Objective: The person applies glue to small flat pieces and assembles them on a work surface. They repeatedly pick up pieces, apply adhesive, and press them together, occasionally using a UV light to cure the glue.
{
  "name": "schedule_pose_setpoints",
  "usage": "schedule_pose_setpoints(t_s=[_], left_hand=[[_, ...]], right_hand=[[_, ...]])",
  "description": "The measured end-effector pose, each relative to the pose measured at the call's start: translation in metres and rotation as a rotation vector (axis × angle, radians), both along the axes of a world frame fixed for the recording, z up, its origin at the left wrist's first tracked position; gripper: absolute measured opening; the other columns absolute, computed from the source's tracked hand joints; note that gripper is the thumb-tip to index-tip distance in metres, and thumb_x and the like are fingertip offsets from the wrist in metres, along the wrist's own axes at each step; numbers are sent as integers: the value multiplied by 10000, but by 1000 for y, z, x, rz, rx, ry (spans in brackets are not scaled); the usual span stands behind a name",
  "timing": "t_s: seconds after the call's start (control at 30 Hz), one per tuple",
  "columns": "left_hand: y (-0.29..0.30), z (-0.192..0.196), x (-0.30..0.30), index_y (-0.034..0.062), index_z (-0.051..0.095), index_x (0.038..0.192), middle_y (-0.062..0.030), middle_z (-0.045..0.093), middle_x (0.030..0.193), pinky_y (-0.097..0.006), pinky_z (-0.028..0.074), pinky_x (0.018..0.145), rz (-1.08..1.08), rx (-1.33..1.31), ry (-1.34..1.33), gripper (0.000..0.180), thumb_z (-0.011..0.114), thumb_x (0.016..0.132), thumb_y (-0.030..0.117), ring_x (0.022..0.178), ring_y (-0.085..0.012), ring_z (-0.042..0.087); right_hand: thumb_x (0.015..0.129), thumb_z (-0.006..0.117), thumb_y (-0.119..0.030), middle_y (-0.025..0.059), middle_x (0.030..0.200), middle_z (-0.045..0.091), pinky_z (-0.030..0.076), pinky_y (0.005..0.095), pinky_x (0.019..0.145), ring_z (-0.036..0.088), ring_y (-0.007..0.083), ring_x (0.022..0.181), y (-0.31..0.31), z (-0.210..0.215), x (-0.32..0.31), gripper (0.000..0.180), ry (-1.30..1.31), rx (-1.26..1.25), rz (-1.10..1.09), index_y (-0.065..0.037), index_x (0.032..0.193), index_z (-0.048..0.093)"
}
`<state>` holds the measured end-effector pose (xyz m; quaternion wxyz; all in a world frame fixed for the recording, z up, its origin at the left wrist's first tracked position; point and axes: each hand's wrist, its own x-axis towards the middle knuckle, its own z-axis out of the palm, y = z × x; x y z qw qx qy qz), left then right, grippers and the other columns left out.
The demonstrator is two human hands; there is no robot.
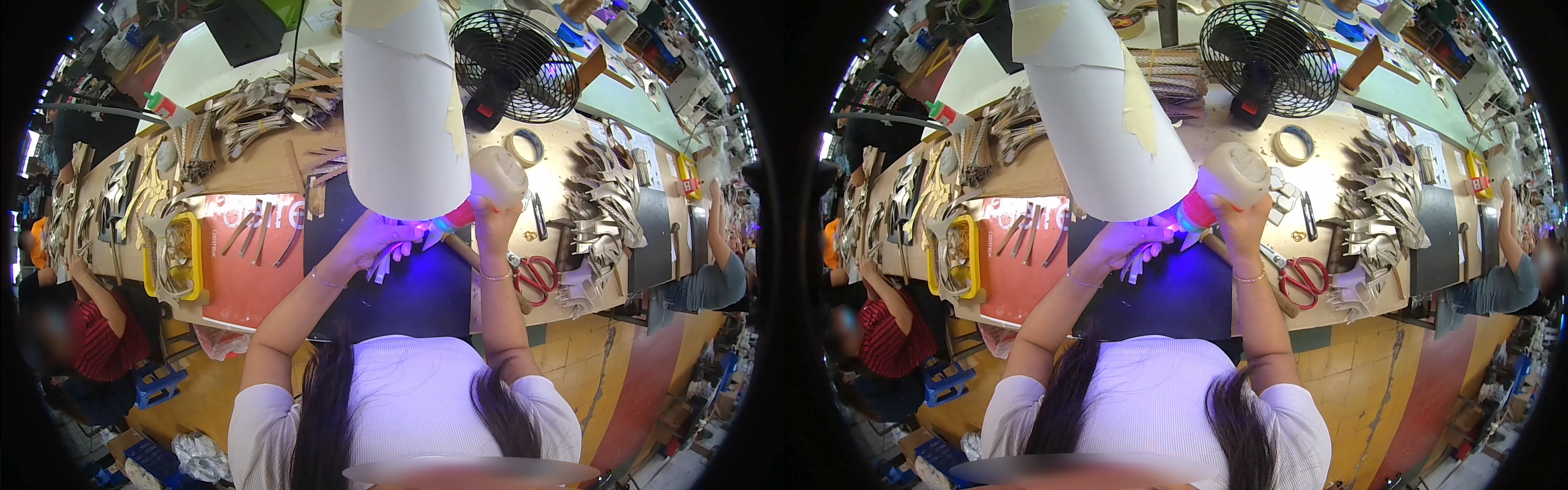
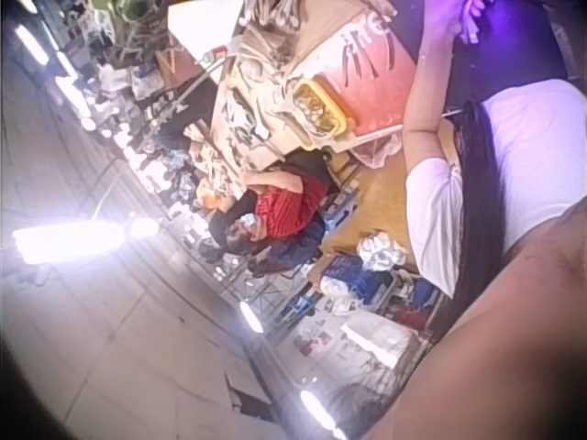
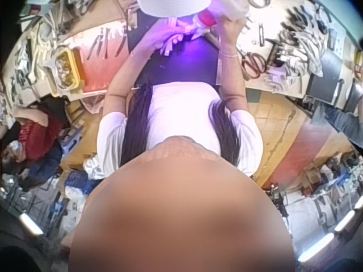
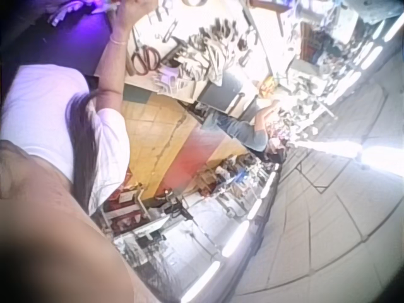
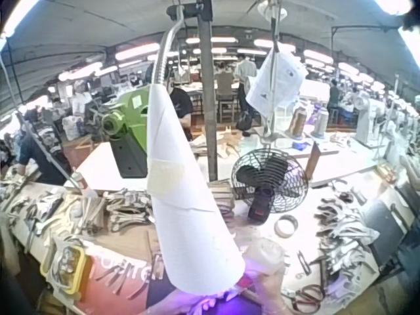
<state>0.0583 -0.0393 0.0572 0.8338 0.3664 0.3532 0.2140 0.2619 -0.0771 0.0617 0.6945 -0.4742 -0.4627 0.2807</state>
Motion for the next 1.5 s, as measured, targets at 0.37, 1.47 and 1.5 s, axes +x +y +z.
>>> schedule_pose_setpoints(t_s=[0.37, 1.47, 1.5], left_hand=[[3, 1, -7, 6, 588, 1047, -66, 608, 734, -185, 380, 331, -159, -10, -15, 261, 672, 933, 225, 403, -59, 485], [-5, 13, -1, 14, 529, 962, -44, 544, 650, -211, 350, 311, -68, 35, -7, 123, 607, 945, 108, 376, -83, 471], [-5, 13, -1, 15, 531, 960, -46, 550, 653, -208, 344, 306, -68, 33, -24, 126, 611, 944, 111, 372, -80, 468]], right_hand=[[826, 711, -580, 55, 989, 614, 478, 285, 766, 576, 128, 892, 9, -11, 15, 705, 247, 93, -87, 45, 1123, 574], [732, 852, -441, 87, 973, 687, 525, 307, 799, 651, 168, 875, 5, 5, -3, 635, -2, 55, 53, 50, 1064, 625], [733, 851, -437, 89, 974, 688, 525, 306, 801, 651, 168, 878, 5, 6, -3, 631, 5, 68, 59, 51, 1064, 627]])
